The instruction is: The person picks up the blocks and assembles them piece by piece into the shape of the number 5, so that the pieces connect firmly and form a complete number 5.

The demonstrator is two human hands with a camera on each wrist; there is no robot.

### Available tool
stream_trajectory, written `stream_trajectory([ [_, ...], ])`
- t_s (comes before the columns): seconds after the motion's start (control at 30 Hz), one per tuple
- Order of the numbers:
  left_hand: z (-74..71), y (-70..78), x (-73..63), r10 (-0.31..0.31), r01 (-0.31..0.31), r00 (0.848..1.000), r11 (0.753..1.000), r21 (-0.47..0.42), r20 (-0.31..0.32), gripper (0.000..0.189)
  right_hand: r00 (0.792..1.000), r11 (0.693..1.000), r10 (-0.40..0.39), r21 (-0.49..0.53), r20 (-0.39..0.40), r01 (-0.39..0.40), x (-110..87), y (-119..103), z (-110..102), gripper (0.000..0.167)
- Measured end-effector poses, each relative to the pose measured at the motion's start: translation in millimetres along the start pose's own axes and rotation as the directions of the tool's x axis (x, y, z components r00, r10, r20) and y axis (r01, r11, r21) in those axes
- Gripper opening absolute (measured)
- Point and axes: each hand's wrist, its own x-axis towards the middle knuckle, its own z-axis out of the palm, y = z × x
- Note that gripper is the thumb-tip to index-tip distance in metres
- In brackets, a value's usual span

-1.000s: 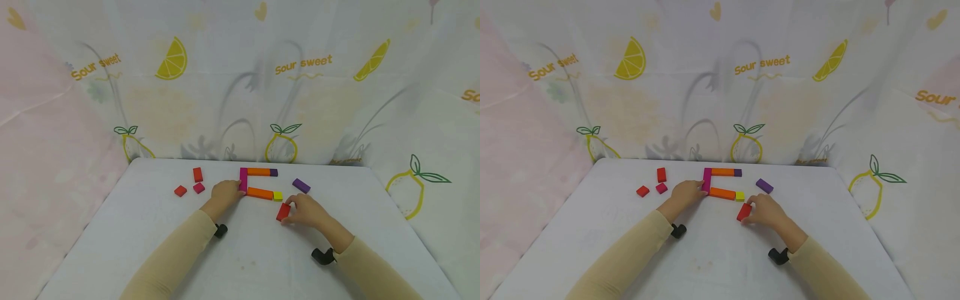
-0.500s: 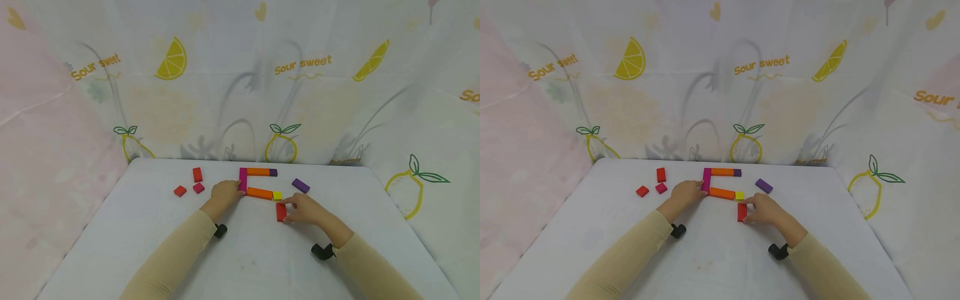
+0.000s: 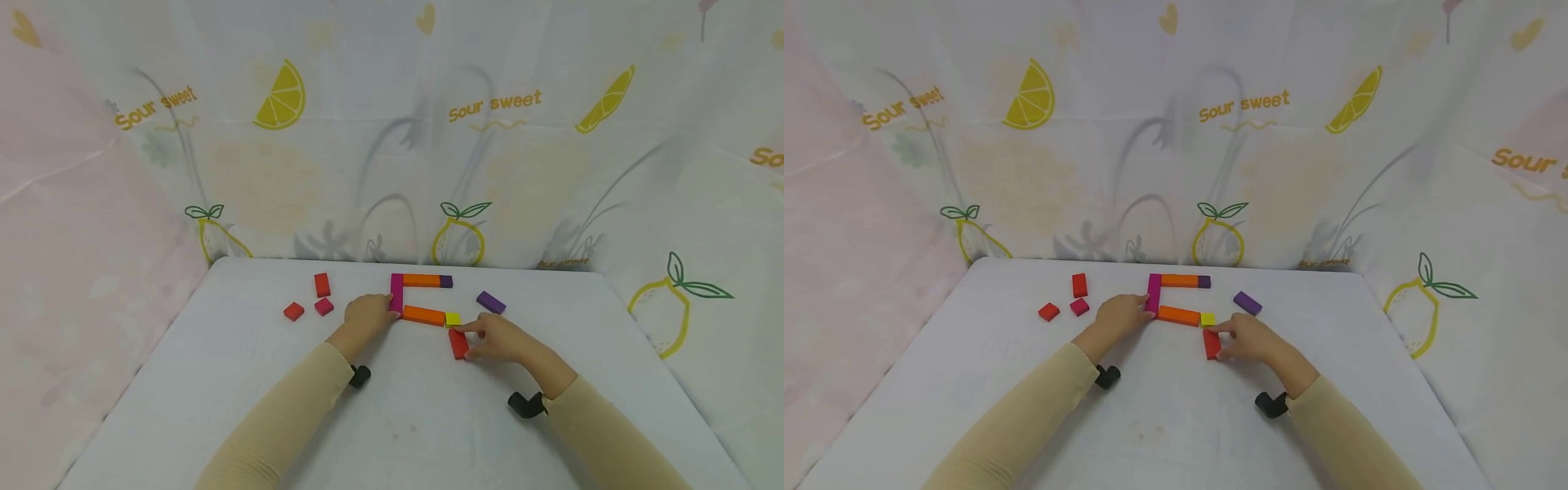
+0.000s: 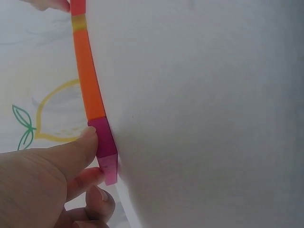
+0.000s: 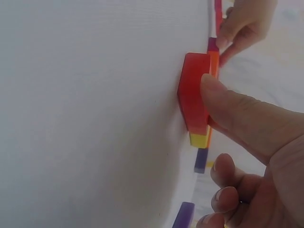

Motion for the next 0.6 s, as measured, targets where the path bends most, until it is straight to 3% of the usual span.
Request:
stream_trajectory([
  [0.6,-0.8,1.1,0.3,-0.025,0.025,1.000,1.000,-0.007,0.016,0.057,0.999,0.997,-0.046,-0.068,0.007,0.046,-0.5,0.7,-0.3,0.055],
])
